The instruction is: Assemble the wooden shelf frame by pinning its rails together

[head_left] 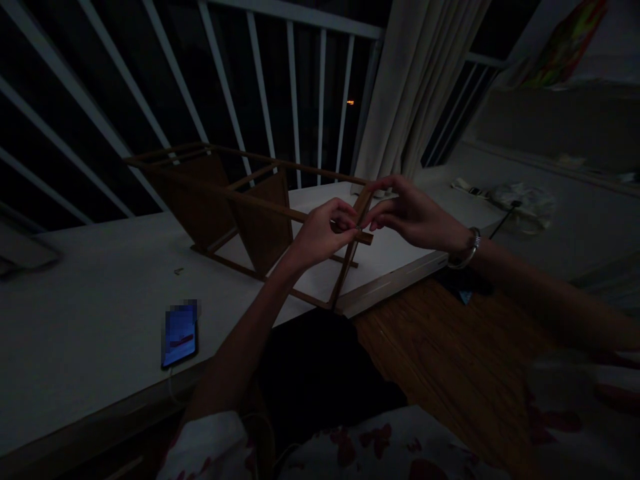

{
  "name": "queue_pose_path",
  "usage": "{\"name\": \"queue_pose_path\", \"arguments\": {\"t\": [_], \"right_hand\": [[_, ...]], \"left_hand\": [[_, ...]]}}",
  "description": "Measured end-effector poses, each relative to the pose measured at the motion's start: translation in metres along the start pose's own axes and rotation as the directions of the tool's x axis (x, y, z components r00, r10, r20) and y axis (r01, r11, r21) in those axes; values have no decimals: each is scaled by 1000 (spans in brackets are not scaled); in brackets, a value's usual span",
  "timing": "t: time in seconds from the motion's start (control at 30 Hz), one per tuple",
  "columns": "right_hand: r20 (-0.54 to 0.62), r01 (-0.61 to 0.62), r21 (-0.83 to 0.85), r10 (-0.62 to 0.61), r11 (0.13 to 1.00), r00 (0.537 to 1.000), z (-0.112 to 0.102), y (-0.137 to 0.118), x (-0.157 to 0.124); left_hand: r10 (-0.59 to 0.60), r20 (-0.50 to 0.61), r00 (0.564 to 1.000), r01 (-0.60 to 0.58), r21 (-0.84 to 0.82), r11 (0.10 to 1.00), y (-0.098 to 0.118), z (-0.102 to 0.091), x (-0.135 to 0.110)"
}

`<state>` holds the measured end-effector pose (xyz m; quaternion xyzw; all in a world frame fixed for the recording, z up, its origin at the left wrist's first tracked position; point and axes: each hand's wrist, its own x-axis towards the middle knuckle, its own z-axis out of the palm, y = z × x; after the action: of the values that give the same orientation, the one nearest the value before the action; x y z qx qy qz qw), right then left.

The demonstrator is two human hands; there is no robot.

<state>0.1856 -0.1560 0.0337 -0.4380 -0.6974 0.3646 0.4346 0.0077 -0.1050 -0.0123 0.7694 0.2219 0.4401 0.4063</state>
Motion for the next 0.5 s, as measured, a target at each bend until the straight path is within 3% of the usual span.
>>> {"name": "queue_pose_path", "arguments": {"t": [0.1, 0.17, 0.5], "right_hand": [[126, 57, -6, -56, 998, 990, 2, 0, 6], [145, 71, -9, -69, 997, 987, 4, 2, 10], [-17, 121, -60, -122, 991, 992, 15, 4, 9]], "left_hand": [[-25, -2, 1000, 25, 4, 1000, 1, -1, 1], [-26, 2, 1000, 26, 2, 1000, 1, -2, 1], [-55, 6, 998, 55, -56, 997, 3, -4, 1]]}}
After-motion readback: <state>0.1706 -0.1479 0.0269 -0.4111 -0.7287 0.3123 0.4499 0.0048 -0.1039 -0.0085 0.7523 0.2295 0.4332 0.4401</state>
